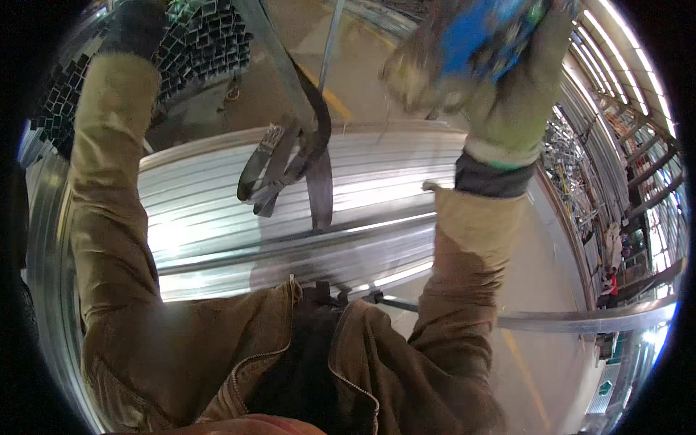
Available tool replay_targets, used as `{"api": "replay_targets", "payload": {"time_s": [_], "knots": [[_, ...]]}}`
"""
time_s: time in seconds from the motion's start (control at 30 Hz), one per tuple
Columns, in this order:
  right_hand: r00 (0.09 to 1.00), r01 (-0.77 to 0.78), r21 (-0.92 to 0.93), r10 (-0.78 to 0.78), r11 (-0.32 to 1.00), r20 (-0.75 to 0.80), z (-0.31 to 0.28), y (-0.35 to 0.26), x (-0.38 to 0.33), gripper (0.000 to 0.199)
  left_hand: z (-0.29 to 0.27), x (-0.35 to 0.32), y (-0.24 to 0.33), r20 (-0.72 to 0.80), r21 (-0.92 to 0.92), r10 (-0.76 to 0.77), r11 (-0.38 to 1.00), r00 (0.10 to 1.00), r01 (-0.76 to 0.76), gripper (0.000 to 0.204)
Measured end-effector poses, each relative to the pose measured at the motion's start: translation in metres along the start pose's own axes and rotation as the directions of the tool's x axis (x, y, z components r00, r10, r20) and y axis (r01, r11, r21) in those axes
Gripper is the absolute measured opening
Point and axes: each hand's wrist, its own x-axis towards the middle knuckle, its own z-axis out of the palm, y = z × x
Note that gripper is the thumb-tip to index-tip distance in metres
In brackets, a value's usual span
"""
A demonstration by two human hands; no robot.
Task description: The person secures a stack of metal sheets with a strap, then uses a remote control to operate an overhead crane and move the stack across the workshop. The person guides the suspended load and places it onto a metal cart.
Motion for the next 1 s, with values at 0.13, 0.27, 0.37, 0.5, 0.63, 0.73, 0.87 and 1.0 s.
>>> {"api": "replay_targets", "payload": {"time_s": [0.13,0.27,0.37,0.5,0.63,0.73,0.87,1.0], "knots": [[0.949,-0.251,0.1,0.266,0.963,-0.171,-0.019,0.03,-0.1,0.049,0.069,-0.132,-0.01,0.448,0.602,0.009,0.736,0.894,-0.309,0.051],[0.733,-0.579,0.175,0.603,0.796,-0.316,-0.024,0.053,-0.216,0.063,0.175,-0.238,0.01,0.637,0.247,0.176,0.876,0.751,-0.415,0.047],[0.617,-0.669,0.271,0.72,0.692,-0.317,-0.008,0.063,-0.294,0.067,0.219,-0.257,0.024,0.853,0.274,-0.151,0.945,0.499,-0.182,0.059],[0.541,-0.571,0.476,0.742,0.669,-0.395,0.035,0.056,-0.361,0.072,0.233,-0.238,0.03,0.963,0.262,-0.27,0.948,-0.02,-0.18,0.074],[0.444,-0.886,-0.115,0.75,0.449,-0.49,0.042,0.033,-0.359,0.056,0.245,-0.224,0.004,0.989,-0.043,0.058,0.993,-0.137,0.113,0.061],[0.468,-0.865,-0.476,0.588,0.155,-0.66,0.05,0.015,-0.355,0.058,0.246,-0.198,-0.062,0.966,-0.255,0.204,0.863,0.16,0.435,0.052],[0.297,-0.74,0.19,0.567,0.645,-0.768,0.058,0.008,-0.362,0.058,0.215,-0.127,-0.213,0.504,-0.062,-0.39,0.874,0.77,0.483,0.048],[0.295,-0.731,0.13,0.483,0.669,-0.824,0.056,0.0,-0.372,0.048,0.221,-0.173,-0.354,0.161,0.513,-0.683,0.675,0.712,0.531,0.055]]}}
